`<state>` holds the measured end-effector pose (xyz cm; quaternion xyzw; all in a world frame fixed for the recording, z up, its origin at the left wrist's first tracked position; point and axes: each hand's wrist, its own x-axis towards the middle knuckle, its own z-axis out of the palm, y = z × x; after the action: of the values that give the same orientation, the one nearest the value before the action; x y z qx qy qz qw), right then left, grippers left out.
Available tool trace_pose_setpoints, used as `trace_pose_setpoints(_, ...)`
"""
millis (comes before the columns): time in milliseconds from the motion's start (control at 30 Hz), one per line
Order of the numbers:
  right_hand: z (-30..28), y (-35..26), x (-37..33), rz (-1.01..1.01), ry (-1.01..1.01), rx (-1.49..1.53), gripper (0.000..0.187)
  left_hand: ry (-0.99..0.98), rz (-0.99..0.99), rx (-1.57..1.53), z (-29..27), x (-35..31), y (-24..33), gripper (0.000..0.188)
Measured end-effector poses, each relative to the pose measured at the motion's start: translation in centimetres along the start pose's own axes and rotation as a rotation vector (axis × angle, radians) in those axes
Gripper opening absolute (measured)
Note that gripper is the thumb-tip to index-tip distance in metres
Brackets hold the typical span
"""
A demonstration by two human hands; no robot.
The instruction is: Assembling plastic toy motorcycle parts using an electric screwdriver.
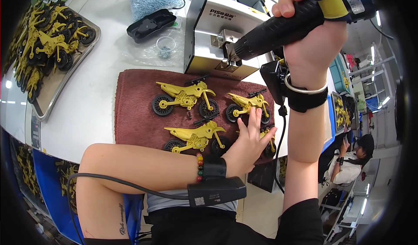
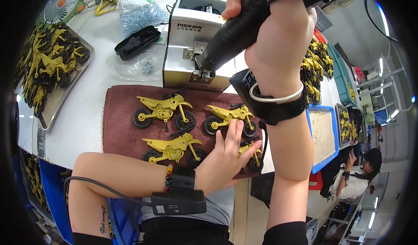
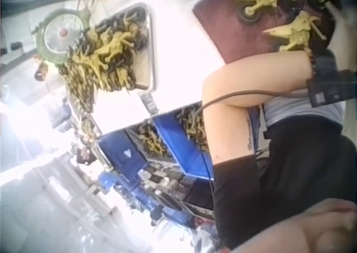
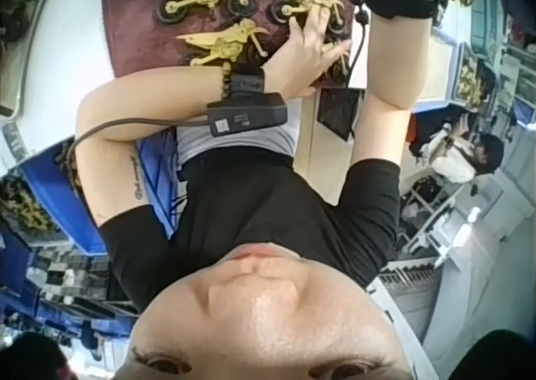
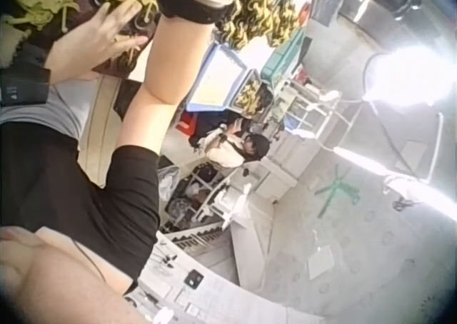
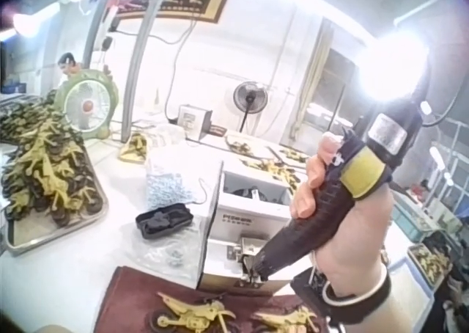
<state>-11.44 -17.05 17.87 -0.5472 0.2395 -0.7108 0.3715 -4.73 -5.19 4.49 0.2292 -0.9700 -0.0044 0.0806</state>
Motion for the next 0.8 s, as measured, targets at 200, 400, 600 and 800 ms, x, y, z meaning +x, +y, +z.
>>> trace_pose_setpoints(200,-1.3,-0.2,-0.7,0.005,-0.088,0.027,0.035,0.192,0.120,0.258,-0.7,-2.3,1.7,0.053)
trace_pose_setpoints(400,-4.1,-6.7,-4.4,0.156,-0.353,0.006,0.024,0.209,0.389,0.051,-2.8,-6.1,3.5,0.041)
trace_pose_setpoints(600,-4.9,-9.5,-10.3,0.119,-0.102,-0.074,0.030,0.059,0.388,-0.048,-3.8,-6.4,4.3,0.028)
trace_pose_setpoints(800,-6.3,-10.0,-13.1,-0.007,0.032,-0.042,0.031,0.058,0.226,-0.241,-7.1,-2.6,-1.7,0.010)
